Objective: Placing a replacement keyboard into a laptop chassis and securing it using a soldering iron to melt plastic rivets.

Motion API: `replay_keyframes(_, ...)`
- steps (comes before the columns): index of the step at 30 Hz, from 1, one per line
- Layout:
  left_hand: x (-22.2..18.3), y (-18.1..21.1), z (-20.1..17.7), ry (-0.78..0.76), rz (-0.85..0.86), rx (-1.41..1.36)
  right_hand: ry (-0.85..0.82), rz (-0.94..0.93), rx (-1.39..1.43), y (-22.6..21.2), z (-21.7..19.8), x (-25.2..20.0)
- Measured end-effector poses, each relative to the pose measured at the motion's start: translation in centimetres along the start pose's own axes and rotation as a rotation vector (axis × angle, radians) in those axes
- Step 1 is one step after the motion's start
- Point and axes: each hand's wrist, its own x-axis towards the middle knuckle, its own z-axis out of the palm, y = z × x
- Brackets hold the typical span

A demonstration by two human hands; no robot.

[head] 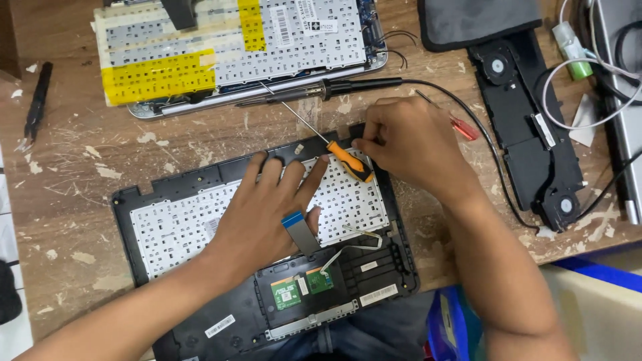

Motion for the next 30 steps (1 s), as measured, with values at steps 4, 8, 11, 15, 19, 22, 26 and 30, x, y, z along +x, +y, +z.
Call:
replay_keyframes(4,0.0,0.1,0.0,-0.012,-0.007,0.004,-0.034,0.028,0.020,-0.2,-0.1,-0.2)
replay_keyframes(8,-0.1,0.0,0.2,0.002,0.022,0.164,-0.070,0.058,-0.023,-0.5,-0.2,-0.2)
replay_keyframes(11,-0.1,0.1,0.0,-0.005,0.022,0.172,-0.098,0.089,-0.020,-0.8,-0.5,-0.1)
replay_keyframes(15,0.0,0.1,-0.2,-0.038,0.023,0.213,-0.080,0.066,-0.013,-0.1,-0.4,0.0)
replay_keyframes(19,-0.1,0.1,0.0,-0.005,0.025,0.184,-0.072,0.040,-0.026,0.5,-0.8,-0.2)
replay_keyframes(22,-0.1,0.2,-0.2,-0.002,0.023,0.190,0.014,-0.103,0.053,0.8,-1.1,-0.4)
replay_keyframes(26,-0.1,0.2,0.0,0.017,0.015,0.127,-0.081,0.026,-0.027,0.2,-1.5,-0.5)
replay_keyframes(30,-0.2,0.2,0.1,0.030,0.022,0.149,-0.139,0.071,-0.050,0.1,-1.4,-0.3)
